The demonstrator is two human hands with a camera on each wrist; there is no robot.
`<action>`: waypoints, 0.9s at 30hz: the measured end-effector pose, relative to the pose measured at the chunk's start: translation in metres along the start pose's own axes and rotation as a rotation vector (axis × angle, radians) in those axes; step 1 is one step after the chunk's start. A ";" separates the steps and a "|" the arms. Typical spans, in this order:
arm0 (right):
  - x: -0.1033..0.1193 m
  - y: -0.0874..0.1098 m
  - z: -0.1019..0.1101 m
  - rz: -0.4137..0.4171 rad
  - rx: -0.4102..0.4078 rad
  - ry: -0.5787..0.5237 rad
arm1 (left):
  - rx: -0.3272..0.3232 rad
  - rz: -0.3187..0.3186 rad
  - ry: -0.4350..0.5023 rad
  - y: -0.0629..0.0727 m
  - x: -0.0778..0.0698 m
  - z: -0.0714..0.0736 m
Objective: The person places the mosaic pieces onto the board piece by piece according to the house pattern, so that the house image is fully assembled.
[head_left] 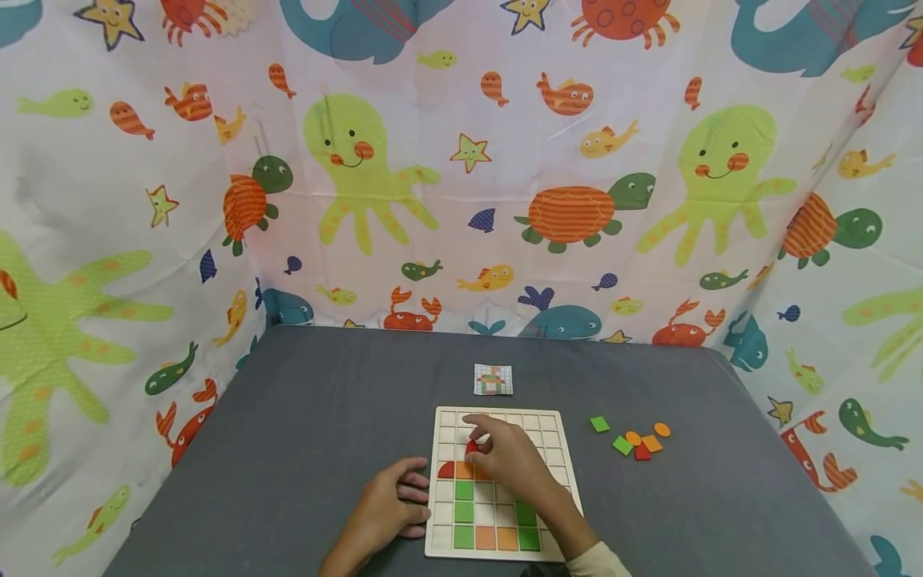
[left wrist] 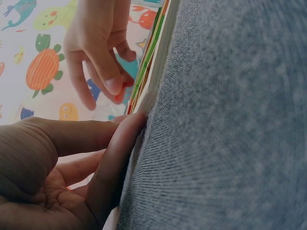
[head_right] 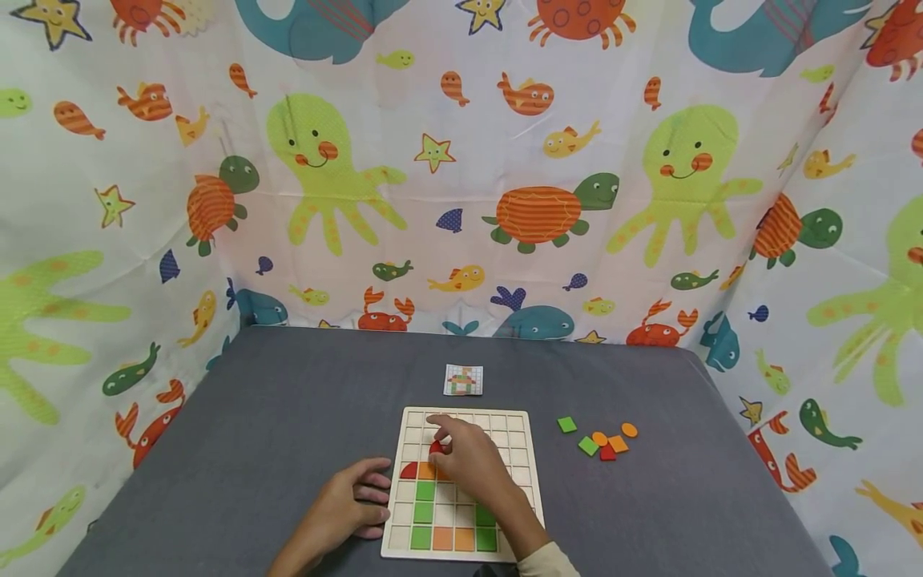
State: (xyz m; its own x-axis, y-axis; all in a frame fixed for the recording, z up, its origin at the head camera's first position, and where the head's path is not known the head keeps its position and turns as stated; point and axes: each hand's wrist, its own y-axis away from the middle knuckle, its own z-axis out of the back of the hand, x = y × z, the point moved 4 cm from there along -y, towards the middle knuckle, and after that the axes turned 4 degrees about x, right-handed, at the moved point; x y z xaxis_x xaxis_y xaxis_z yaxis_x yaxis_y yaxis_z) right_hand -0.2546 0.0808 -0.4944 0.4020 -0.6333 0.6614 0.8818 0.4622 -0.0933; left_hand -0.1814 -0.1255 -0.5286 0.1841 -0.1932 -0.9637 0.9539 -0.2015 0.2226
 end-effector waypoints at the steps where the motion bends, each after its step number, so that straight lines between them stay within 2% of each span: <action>1: 0.000 -0.001 -0.001 0.001 0.006 0.008 | 0.002 -0.003 0.001 0.000 0.000 0.000; 12: 0.003 -0.008 -0.007 0.031 0.026 0.049 | 0.008 -0.005 0.005 0.000 -0.001 0.000; 19: 0.003 -0.010 -0.007 0.045 0.040 0.024 | 0.016 -0.019 0.022 0.001 -0.002 0.000; 27: 0.002 -0.011 -0.008 0.074 0.063 0.002 | 0.003 -0.001 0.005 0.001 -0.002 0.000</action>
State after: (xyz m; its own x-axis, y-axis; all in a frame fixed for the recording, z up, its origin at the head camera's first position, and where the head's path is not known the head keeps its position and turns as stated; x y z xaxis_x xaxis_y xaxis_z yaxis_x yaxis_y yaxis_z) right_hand -0.2619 0.0691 -0.4982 0.4661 -0.5969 0.6530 0.8324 0.5460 -0.0951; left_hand -0.1810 -0.1257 -0.5269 0.1846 -0.1886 -0.9645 0.9534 -0.2041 0.2224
